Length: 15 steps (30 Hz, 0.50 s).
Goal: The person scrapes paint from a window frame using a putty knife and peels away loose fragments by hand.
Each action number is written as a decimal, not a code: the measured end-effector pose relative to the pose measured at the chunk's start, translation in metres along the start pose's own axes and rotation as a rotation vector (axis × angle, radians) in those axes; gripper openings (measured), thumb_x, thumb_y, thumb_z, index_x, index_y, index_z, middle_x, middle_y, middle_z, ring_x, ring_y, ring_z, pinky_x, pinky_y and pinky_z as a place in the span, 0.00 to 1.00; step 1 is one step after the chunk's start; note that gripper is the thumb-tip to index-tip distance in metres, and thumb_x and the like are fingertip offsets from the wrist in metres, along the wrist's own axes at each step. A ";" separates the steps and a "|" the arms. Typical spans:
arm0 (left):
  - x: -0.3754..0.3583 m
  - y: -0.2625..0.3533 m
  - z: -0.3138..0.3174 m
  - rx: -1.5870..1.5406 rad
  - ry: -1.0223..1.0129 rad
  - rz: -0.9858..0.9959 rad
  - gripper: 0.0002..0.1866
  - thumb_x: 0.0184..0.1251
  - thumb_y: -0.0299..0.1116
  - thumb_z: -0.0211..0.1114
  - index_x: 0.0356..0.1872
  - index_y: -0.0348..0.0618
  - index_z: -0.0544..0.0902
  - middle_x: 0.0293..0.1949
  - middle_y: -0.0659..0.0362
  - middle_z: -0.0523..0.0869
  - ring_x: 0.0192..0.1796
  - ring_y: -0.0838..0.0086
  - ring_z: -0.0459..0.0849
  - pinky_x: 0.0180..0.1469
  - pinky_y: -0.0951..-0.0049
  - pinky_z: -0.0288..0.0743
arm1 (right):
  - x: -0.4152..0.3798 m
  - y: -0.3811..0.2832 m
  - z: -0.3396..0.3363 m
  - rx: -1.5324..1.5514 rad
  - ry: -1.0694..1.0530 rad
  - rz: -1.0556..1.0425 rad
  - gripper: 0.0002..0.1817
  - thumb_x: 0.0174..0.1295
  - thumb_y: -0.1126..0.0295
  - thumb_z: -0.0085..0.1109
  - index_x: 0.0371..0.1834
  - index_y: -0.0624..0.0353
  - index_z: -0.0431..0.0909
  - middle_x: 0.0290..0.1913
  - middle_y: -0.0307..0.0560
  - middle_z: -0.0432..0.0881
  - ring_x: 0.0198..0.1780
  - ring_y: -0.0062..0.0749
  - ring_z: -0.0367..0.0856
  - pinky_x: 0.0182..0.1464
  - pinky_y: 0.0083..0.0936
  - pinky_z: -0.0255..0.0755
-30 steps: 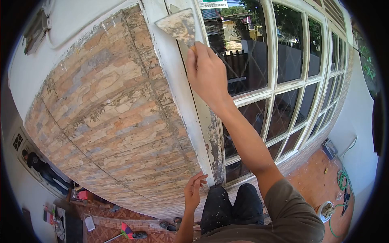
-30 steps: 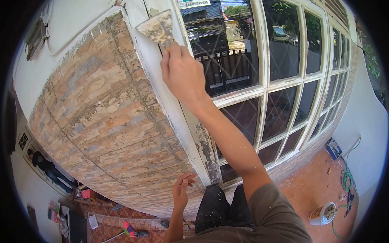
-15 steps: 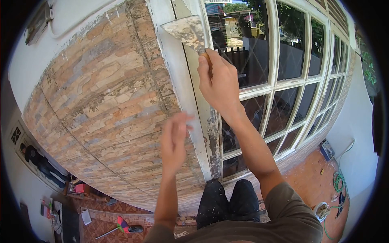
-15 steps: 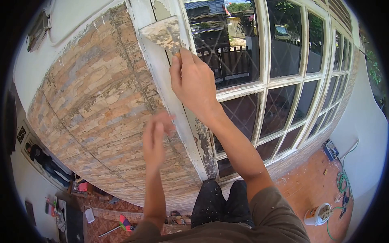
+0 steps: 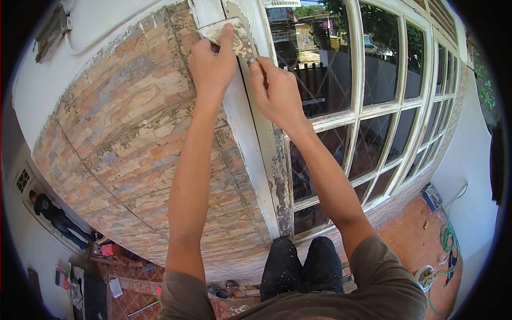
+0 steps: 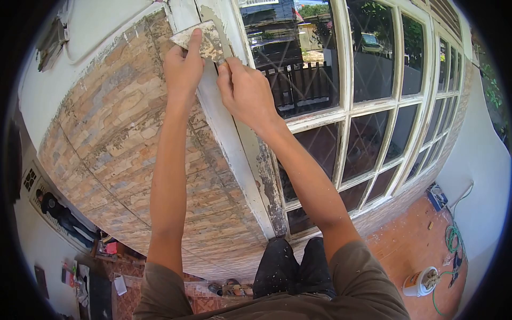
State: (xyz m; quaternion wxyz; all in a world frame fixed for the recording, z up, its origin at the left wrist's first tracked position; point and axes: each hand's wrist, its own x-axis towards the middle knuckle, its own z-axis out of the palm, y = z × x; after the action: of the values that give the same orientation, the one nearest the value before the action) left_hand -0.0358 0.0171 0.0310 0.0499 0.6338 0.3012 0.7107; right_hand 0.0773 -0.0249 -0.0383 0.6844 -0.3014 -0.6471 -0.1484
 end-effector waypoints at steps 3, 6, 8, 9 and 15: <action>0.005 -0.005 0.006 0.044 0.010 0.035 0.31 0.66 0.53 0.61 0.16 0.30 0.77 0.15 0.50 0.78 0.21 0.63 0.77 0.30 0.60 0.71 | 0.002 -0.001 0.000 -0.007 0.005 -0.002 0.11 0.68 0.69 0.51 0.36 0.69 0.74 0.18 0.61 0.76 0.22 0.57 0.78 0.27 0.45 0.70; 0.007 -0.003 0.009 -0.008 -0.023 0.047 0.31 0.67 0.51 0.61 0.14 0.29 0.75 0.14 0.47 0.77 0.21 0.60 0.77 0.30 0.58 0.71 | 0.004 -0.001 -0.001 -0.007 -0.005 0.017 0.11 0.68 0.69 0.51 0.35 0.69 0.74 0.17 0.60 0.76 0.22 0.57 0.78 0.26 0.45 0.70; 0.008 0.000 0.012 -0.004 -0.002 0.060 0.31 0.67 0.50 0.60 0.14 0.29 0.75 0.14 0.46 0.77 0.21 0.58 0.78 0.31 0.57 0.71 | 0.007 0.003 0.001 -0.004 0.012 -0.018 0.12 0.68 0.69 0.50 0.34 0.70 0.74 0.16 0.60 0.75 0.21 0.56 0.78 0.25 0.44 0.70; 0.008 0.001 0.013 -0.001 0.018 0.077 0.31 0.67 0.49 0.60 0.14 0.28 0.75 0.14 0.46 0.77 0.21 0.57 0.78 0.31 0.56 0.71 | 0.007 0.001 0.000 -0.003 0.011 -0.017 0.12 0.68 0.69 0.50 0.34 0.70 0.74 0.16 0.60 0.75 0.21 0.56 0.78 0.25 0.44 0.70; 0.005 0.007 0.015 0.044 0.056 0.102 0.30 0.67 0.47 0.59 0.14 0.28 0.75 0.15 0.43 0.78 0.22 0.53 0.79 0.33 0.53 0.72 | 0.008 0.000 -0.007 0.059 -0.002 0.037 0.14 0.69 0.68 0.50 0.34 0.71 0.75 0.16 0.62 0.74 0.20 0.56 0.78 0.24 0.41 0.69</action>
State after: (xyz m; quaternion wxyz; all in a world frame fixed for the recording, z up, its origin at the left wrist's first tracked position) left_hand -0.0200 0.0190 0.0387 -0.0087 0.6292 0.2857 0.7227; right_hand 0.0840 -0.0280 -0.0301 0.6949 -0.2931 -0.6463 -0.1162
